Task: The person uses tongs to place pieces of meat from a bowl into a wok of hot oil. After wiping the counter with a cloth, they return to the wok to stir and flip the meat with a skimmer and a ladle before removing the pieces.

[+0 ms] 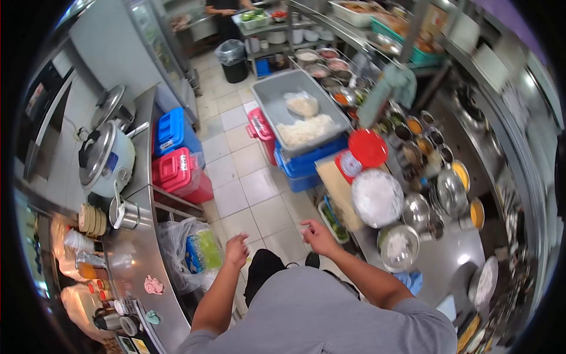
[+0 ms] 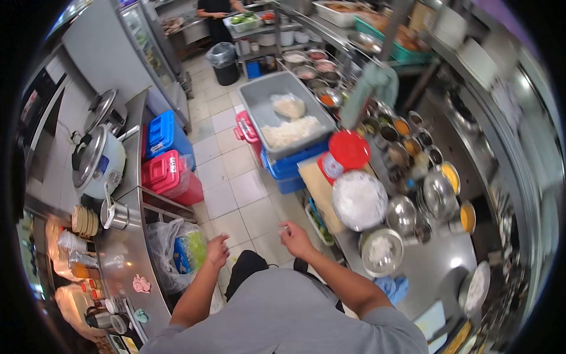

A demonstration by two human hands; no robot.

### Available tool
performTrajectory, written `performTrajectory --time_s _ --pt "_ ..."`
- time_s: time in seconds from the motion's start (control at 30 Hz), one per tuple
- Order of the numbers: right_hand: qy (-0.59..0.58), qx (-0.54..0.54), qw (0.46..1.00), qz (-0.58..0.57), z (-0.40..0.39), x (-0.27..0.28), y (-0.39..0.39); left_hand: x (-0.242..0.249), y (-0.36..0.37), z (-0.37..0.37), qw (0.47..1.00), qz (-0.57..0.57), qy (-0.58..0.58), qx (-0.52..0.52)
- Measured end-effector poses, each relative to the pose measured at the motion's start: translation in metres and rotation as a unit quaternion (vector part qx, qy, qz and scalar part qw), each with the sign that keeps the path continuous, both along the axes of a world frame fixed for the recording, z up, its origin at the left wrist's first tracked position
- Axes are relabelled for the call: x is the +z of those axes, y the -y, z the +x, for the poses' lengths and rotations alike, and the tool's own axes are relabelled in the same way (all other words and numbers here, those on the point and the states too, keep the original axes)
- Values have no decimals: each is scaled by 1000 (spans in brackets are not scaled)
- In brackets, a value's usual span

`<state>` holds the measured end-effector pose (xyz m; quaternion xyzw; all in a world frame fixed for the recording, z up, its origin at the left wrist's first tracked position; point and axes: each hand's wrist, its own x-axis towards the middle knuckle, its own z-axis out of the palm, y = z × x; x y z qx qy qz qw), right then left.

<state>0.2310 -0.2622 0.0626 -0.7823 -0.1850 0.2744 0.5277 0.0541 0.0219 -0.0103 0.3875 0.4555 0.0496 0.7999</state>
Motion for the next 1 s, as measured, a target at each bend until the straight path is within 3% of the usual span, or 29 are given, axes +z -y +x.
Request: performTrajectory --time_s 0.07,0.1,0.17,0.33,0.4,0.43,0.6,0.67,0.77,0.8,0.87,0.93,1.0 --pt "-91 59 994 8 13 18 -76 19 -61 -39 996 14 -14 81" --pt "25 79 993 84 13 1 -121 32 -97 -60 991 28 -25 127" --pt "36 140 987 66 39 5 -183 28 -142 -72 968 -7 -9 251" --pt "60 245 966 56 100 9 -367 25 -284 -42 946 -26 21 324" --pt "78 258 954 128 123 19 -432 31 -335 -3 960 -6 -2 281" --pt "85 247 959 112 136 36 -461 52 -358 30 965 -20 0 261" --pt "129 189 971 71 233 89 -559 93 -456 207 991 129 22 -13" --pt "84 124 984 93 282 83 -582 124 -481 286 984 147 27 -100" --pt "44 37 991 122 367 31 -607 148 -523 398 964 173 69 -190" --pt "58 13 995 83 395 28 -613 148 -539 430 954 176 96 -225" --pt "-41 -87 989 111 443 16 -637 143 -576 489 945 178 106 -255" --pt "-44 -113 988 95 492 -10 -669 141 -611 540 936 178 111 -282" --pt "-48 -137 986 76 547 -20 -700 144 -651 577 959 139 63 -237"
